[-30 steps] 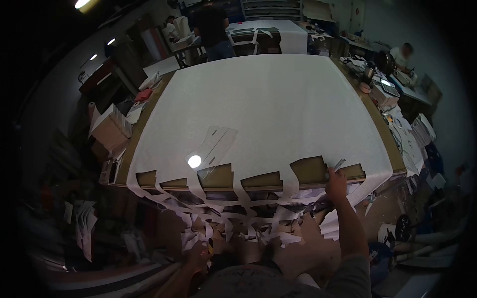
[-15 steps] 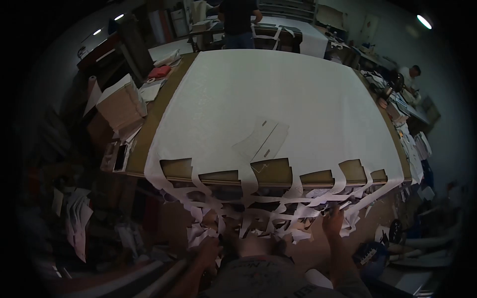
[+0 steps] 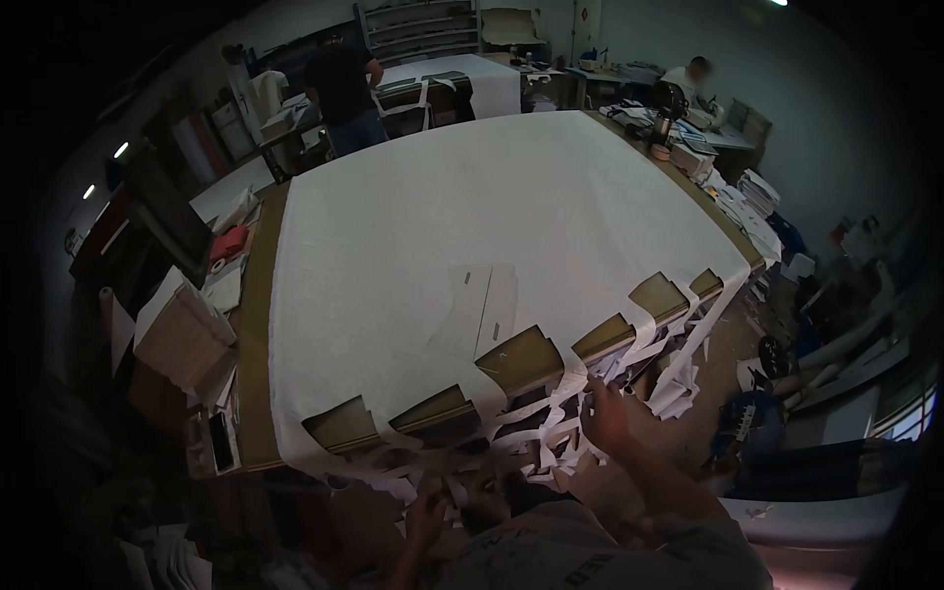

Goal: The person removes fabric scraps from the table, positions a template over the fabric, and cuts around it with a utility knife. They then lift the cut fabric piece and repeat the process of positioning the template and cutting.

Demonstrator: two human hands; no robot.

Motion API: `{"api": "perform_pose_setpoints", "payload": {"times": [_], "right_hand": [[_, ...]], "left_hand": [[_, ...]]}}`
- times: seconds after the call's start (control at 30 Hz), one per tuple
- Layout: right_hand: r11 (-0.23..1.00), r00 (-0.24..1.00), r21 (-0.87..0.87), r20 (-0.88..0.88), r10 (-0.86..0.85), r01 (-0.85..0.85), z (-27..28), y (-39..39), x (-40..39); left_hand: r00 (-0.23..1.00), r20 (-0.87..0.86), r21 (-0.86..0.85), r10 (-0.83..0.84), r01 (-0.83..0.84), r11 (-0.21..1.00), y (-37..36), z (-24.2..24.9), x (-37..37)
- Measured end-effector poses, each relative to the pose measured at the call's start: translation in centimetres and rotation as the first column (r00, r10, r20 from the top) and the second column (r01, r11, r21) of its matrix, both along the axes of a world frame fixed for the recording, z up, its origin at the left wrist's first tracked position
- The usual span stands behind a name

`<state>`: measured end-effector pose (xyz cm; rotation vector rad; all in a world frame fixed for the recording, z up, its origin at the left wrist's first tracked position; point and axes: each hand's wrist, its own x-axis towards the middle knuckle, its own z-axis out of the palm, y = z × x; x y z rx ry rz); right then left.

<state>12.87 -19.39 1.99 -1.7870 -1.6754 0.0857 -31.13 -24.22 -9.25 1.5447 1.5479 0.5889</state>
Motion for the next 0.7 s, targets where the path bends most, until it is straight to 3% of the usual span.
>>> {"api": "perform_pose_setpoints", "payload": {"times": [0.1, 0.13, 0.17, 0.3, 0.37, 0.47, 0.57, 0.7], "right_hand": [[0.997, 0.997, 0.021, -0.025, 0.074, -0.073, 0.0, 3.2, -2.2], [0.996, 0.996, -0.064, -0.067, 0.052, -0.057, -0.1, 4.4, -2.6], [0.997, 0.99, -0.016, -0.122, 0.077, -0.08, -0.2, 5.7, -3.1], [0.983, 0.966, 0.107, -0.196, 0.17, -0.151, -1.9, 10.4, -3.6], [0.981, 0.951, 0.102, -0.247, 0.184, -0.163, -2.0, 12.0, -3.8], [0.97, 0.939, 0.144, -0.257, 0.229, -0.197, -3.1, 14.5, -4.1], [0.97, 0.941, 0.176, -0.266, 0.209, -0.166, -2.7, 16.0, -5.1], [0.974, 0.942, 0.185, -0.283, 0.182, -0.132, -3.0, 18.0, -7.0]], "left_hand": [[1.0, -0.005, 0.0, -0.024, 0.024, 1.0, 0.4, 0.7, 0.6], [0.998, 0.064, -0.004, 0.008, -0.008, 1.0, 0.0, -0.7, 0.0], [0.99, 0.136, -0.008, 0.039, -0.039, 0.999, 0.0, -1.7, -0.5], [0.994, 0.078, -0.065, 0.073, -0.068, 0.996, 1.4, -2.5, -3.1], [0.962, 0.173, -0.013, 0.213, -0.214, 0.977, 2.2, -4.9, -4.0], [0.965, 0.14, -0.001, 0.221, -0.223, 0.975, 4.1, 0.6, -3.3], [0.965, 0.1, -0.007, 0.242, -0.242, 0.97, 7.9, 10.0, 0.6], [0.972, 0.003, 0.109, 0.235, -0.234, 0.966, 11.4, 12.4, -1.9]]}}
